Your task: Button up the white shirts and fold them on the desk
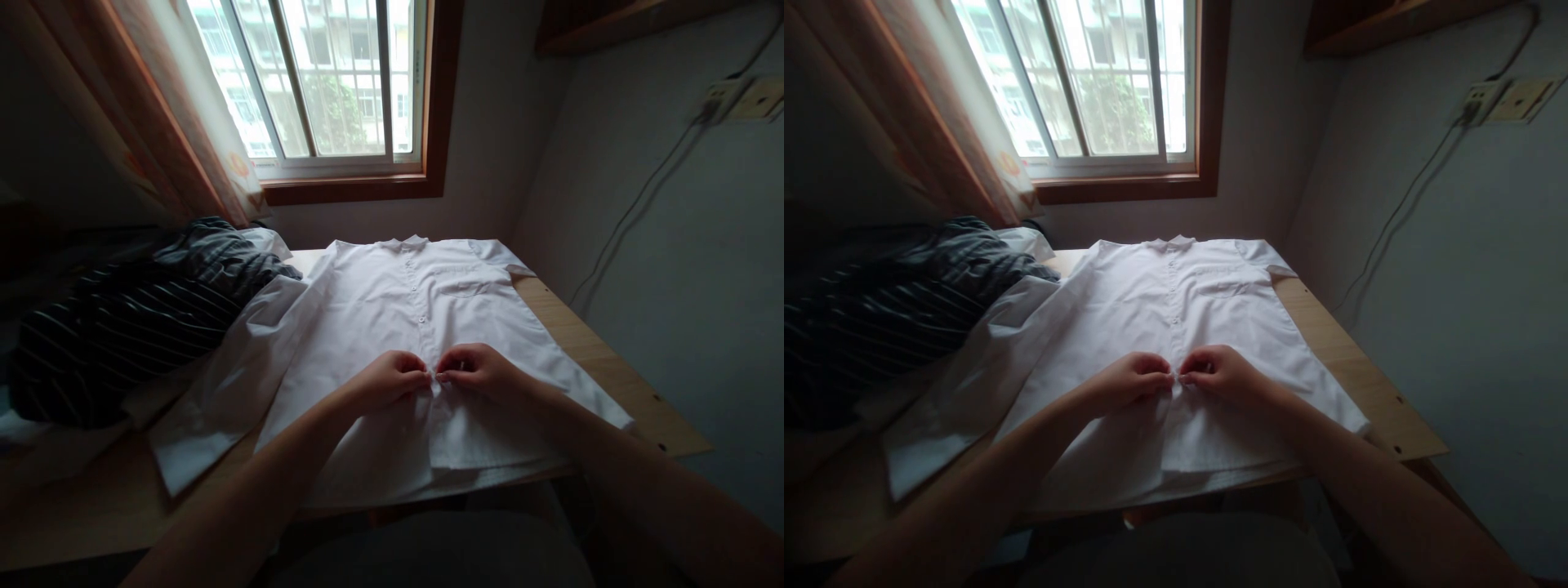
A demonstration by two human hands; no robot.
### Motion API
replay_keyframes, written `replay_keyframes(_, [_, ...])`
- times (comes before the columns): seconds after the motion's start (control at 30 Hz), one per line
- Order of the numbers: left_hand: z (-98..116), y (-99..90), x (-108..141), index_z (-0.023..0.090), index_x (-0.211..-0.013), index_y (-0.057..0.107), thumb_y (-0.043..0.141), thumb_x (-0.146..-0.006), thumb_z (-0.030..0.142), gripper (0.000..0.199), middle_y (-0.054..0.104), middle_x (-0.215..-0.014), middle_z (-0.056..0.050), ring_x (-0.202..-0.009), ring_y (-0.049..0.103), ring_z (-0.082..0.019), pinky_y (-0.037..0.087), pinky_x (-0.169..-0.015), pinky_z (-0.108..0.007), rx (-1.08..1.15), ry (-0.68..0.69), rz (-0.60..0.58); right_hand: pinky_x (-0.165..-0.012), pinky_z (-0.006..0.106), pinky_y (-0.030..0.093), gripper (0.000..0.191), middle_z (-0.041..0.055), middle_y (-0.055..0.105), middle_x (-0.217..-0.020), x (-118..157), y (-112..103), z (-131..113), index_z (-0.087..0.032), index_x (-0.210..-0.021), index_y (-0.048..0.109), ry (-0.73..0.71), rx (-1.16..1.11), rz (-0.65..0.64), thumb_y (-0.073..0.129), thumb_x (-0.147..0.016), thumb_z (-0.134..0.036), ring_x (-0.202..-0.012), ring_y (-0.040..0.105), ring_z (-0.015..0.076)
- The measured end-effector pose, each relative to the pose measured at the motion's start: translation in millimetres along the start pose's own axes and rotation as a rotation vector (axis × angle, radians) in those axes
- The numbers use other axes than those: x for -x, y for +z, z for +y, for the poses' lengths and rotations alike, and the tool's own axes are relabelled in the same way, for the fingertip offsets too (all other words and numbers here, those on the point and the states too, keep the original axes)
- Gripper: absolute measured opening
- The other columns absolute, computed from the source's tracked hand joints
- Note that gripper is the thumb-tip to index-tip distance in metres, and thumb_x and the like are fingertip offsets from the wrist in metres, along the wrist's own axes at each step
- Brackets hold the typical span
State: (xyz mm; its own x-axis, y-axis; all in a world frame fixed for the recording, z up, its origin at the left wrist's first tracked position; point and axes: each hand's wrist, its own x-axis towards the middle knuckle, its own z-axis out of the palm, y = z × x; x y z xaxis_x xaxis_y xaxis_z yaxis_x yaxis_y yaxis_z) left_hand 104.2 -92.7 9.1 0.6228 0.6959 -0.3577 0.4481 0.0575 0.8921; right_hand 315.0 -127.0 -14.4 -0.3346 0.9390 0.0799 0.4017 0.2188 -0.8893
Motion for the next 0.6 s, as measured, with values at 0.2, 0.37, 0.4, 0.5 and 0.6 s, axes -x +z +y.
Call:
replay_keyframes(0.2, [0.6,3.8,0.0,0.016,-0.069,0.057,0.069,-0.070,0.040,0.027,0.046,-0.051,0.007,-0.045,0.040,-0.007,0.027,-0.045,-0.020,0.003,0.025,0.003,-0.064,0.026,0.046,0.015,0.0042,0.071,-0.079,1.2,2.5,-1.9,-0.018,-0.086,0.074,-0.093,0.126,0.023,0.064,-0.081,-0.029,-0.070,0.060,0.0153])
replay_keyframes(0.37, [-4.9,5.9,-4.4,0.017,-0.063,0.053,0.069,-0.068,0.038,0.027,0.046,-0.053,0.006,-0.050,0.040,-0.008,0.027,-0.048,-0.022,-0.082,0.083,0.078,-0.065,0.026,0.045,0.012,0.0032,0.067,-0.076,2.0,4.5,-5.3,-0.018,-0.084,0.072,-0.173,0.247,0.032,0.061,-0.079,-0.020,-0.067,0.057,0.0143])
replay_keyframes(0.4, [-6.2,5.6,-5.4,0.016,-0.063,0.053,0.069,-0.067,0.038,0.027,0.046,-0.053,0.006,-0.051,0.039,-0.008,0.026,-0.048,-0.022,-0.094,0.094,0.085,-0.065,0.026,0.044,0.012,0.0032,0.066,-0.076,2.1,4.5,-5.8,-0.018,-0.084,0.071,-0.178,0.255,0.028,0.061,-0.079,-0.019,-0.067,0.057,0.0142])
replay_keyframes(0.5, [-7.9,3.8,-7.1,0.016,-0.061,0.054,0.069,-0.066,0.037,0.027,0.045,-0.055,0.006,-0.053,0.038,-0.008,0.025,-0.050,-0.022,-0.096,0.118,0.085,-0.064,0.025,0.044,0.010,0.0029,0.066,-0.076,2.2,3.8,-6.9,-0.018,-0.083,0.070,-0.165,0.241,0.016,0.061,-0.080,-0.021,-0.067,0.057,0.0140])
replay_keyframes(0.6, [-6.2,2.6,-6.2,0.015,-0.064,0.058,0.071,-0.064,0.036,0.024,0.047,-0.056,0.005,-0.054,0.040,-0.009,0.027,-0.051,-0.022,-0.061,0.104,0.080,-0.063,0.025,0.045,0.011,0.0031,0.067,-0.078,2.4,2.4,-7.0,-0.018,-0.084,0.070,-0.139,0.202,0.005,0.063,-0.081,-0.026,-0.069,0.058,0.0145])
